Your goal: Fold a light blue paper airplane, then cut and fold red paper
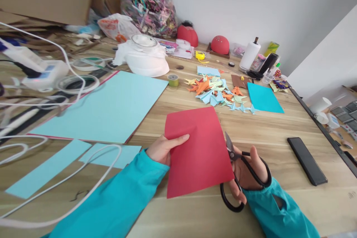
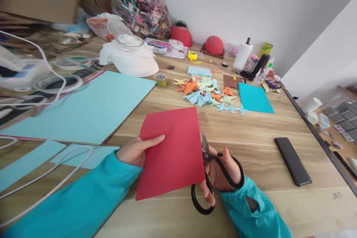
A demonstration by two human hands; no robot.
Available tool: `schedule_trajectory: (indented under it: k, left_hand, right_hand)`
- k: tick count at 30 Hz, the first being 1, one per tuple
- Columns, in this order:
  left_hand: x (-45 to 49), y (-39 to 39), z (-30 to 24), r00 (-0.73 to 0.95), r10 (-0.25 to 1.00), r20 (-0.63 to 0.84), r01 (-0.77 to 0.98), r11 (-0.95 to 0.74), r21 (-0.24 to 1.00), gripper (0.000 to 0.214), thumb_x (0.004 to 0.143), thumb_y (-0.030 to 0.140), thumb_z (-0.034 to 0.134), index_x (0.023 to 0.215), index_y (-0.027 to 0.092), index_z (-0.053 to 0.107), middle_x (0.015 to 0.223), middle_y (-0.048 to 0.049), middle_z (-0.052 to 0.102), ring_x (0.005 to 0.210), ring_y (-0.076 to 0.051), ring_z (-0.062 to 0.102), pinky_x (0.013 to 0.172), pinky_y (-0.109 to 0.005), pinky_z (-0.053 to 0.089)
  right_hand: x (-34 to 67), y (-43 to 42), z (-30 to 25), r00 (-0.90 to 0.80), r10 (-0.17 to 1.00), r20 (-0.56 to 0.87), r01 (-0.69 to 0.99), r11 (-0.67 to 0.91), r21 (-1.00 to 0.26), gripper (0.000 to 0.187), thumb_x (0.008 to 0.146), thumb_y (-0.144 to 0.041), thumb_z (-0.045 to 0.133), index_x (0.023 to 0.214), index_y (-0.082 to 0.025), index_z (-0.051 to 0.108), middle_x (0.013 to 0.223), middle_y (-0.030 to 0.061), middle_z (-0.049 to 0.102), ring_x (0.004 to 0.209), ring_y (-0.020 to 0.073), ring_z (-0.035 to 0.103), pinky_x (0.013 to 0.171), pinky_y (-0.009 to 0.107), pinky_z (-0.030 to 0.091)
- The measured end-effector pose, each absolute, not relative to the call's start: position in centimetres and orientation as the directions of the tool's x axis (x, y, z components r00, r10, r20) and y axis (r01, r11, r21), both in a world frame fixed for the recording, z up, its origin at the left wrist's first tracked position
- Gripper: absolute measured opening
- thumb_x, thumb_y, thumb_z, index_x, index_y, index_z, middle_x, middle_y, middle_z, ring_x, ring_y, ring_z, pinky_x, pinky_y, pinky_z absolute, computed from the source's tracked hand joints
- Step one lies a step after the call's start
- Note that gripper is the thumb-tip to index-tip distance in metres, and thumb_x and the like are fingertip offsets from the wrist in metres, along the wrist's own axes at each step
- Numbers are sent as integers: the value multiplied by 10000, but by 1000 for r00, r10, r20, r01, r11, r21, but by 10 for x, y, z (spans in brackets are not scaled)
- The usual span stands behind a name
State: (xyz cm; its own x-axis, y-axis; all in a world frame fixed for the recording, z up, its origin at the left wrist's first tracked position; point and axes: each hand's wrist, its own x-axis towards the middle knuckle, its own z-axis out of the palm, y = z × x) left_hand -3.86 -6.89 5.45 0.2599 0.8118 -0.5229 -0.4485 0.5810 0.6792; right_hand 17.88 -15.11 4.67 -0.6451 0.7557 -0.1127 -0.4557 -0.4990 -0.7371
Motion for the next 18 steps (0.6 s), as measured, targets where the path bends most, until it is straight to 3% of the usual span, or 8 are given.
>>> schedule_trajectory:
  k: [9,18]
  left_hand:
    - [-38,-66,55,197,845,-497,-481,525,702,496,564,117,760,1045,163,649,921,-73,715,744,-236,685,703,-328,580]
    - [-37,-70,54,289,784,-550,-425,620,660,407,584,122,743,982,138,663,901,-94,716,762,-252,679,661,-345,577]
  right_hand:
    - [174,-149,53,-492,855,-166,-468,-420,-777,886,693,-756,-105,1407,-263,74,551,8,617,279,118,446,348,209,325]
    - [177,-150,50,-583,805,-108,-485,-452,-749,822,759,-752,70,1407,-249,24,610,24,653,310,129,508,340,185,322]
